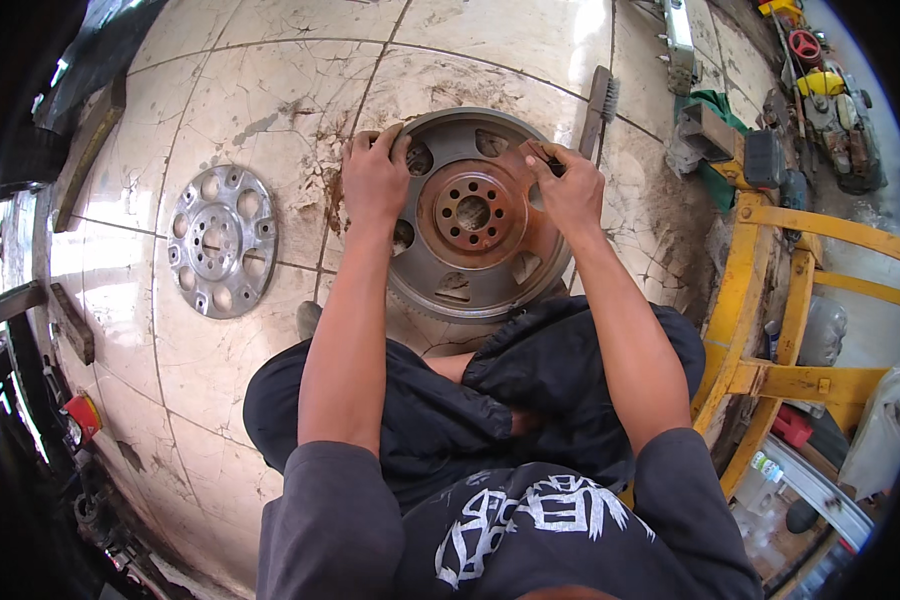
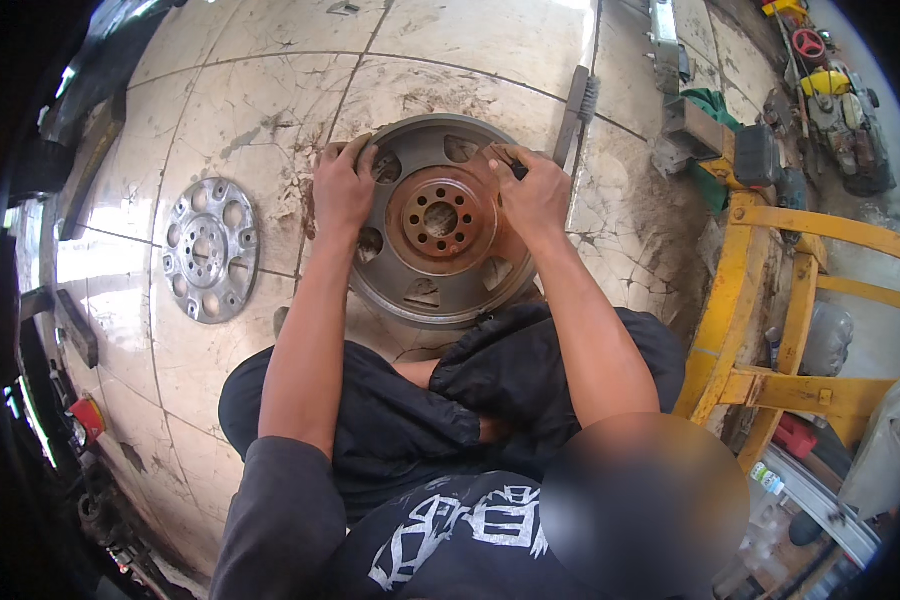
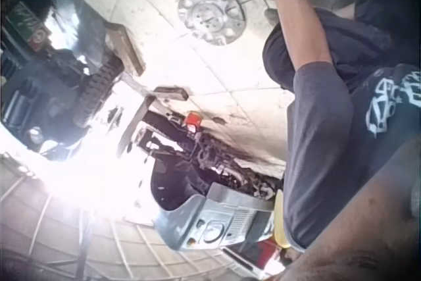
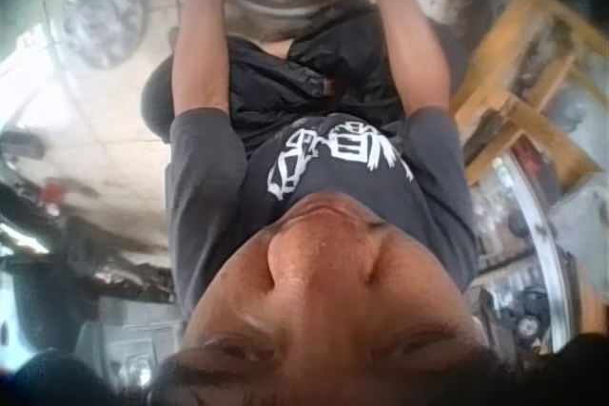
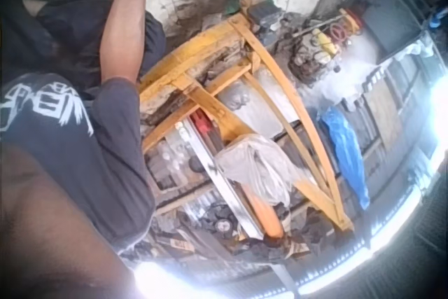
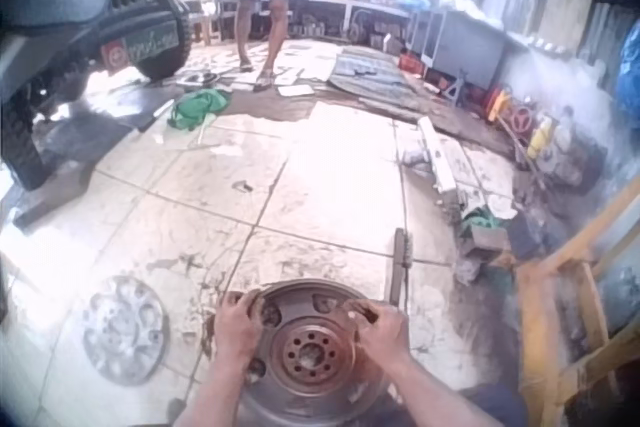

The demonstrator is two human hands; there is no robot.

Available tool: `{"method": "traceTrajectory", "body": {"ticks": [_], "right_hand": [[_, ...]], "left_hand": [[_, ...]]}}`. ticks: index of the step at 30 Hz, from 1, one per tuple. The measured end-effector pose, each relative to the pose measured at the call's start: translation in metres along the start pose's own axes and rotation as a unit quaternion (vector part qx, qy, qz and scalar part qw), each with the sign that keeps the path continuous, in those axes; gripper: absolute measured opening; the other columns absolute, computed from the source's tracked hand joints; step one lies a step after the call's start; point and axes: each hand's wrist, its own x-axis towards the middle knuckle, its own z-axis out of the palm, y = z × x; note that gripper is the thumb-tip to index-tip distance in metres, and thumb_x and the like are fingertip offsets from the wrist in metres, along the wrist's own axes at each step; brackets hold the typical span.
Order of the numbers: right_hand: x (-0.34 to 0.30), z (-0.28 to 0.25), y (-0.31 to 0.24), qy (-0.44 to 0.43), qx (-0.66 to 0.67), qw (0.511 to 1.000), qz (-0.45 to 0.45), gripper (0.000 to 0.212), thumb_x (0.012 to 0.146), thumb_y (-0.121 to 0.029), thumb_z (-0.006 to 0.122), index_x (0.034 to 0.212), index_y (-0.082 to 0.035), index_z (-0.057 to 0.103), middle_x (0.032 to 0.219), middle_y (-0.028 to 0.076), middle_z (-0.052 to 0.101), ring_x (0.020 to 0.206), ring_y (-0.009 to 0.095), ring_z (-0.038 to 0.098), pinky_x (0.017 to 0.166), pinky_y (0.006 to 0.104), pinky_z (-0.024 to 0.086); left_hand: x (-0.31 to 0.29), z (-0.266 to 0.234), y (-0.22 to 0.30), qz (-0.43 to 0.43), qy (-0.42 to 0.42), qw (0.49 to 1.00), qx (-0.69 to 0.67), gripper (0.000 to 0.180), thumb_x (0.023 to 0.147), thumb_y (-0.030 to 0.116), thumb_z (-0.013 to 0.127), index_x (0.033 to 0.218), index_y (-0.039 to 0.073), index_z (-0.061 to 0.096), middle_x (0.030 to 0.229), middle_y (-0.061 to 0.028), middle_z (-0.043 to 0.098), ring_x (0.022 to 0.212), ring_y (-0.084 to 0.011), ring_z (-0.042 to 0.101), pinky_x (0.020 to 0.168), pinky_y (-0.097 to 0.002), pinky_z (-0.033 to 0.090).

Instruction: The person scrubs the inner surface of a brake drum with a wire brush while sitting on the floor. The person rotates the drum to access different areas and continues scrubbing the interior.

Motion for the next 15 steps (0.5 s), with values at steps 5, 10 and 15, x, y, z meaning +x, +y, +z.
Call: {"method": "traceTrajectory", "body": {"ticks": [5, 10, 15], "right_hand": [[0.019, 0.036, -0.015, 0.051, -0.047, 0.993, -0.097, 0.023, 0.089, -0.022, 0.079, 0.110, -0.014, 0.082, 0.097, 0.015, 0.078, 0.089, 0.032, 0.074, 0.084, 0.0400, 0.056], [0.030, 0.084, -0.028, 0.106, -0.073, 0.985, -0.114, 0.015, 0.084, -0.010, 0.079, 0.099, -0.006, 0.081, 0.093, 0.018, 0.076, 0.086, 0.037, 0.073, 0.082, 0.0439, 0.057], [0.021, 0.103, -0.035, 0.127, -0.092, 0.971, -0.181, 0.014, 0.086, -0.006, 0.075, 0.098, -0.007, 0.082, 0.089, 0.019, 0.072, 0.080, 0.038, 0.070, 0.078, 0.0438, 0.056]], "left_hand": [[0.007, 0.010, -0.008, -0.019, 0.051, 0.992, -0.117, 0.021, 0.094, 0.026, 0.075, 0.103, 0.008, 0.083, 0.096, -0.0187, 0.072, 0.093, -0.0364, 0.070, 0.085, -0.0435, 0.054], [0.007, 0.006, -0.005, -0.053, 0.042, 0.987, -0.146, 0.020, 0.092, 0.025, 0.077, 0.101, 0.009, 0.083, 0.095, -0.0183, 0.073, 0.092, -0.0360, 0.070, 0.084, -0.0434, 0.054], [0.006, 0.008, -0.001, -0.061, 0.042, 0.982, -0.175, 0.018, 0.090, 0.021, 0.076, 0.098, 0.007, 0.083, 0.097, -0.0204, 0.071, 0.093, -0.0383, 0.068, 0.085, -0.0461, 0.054]]}}
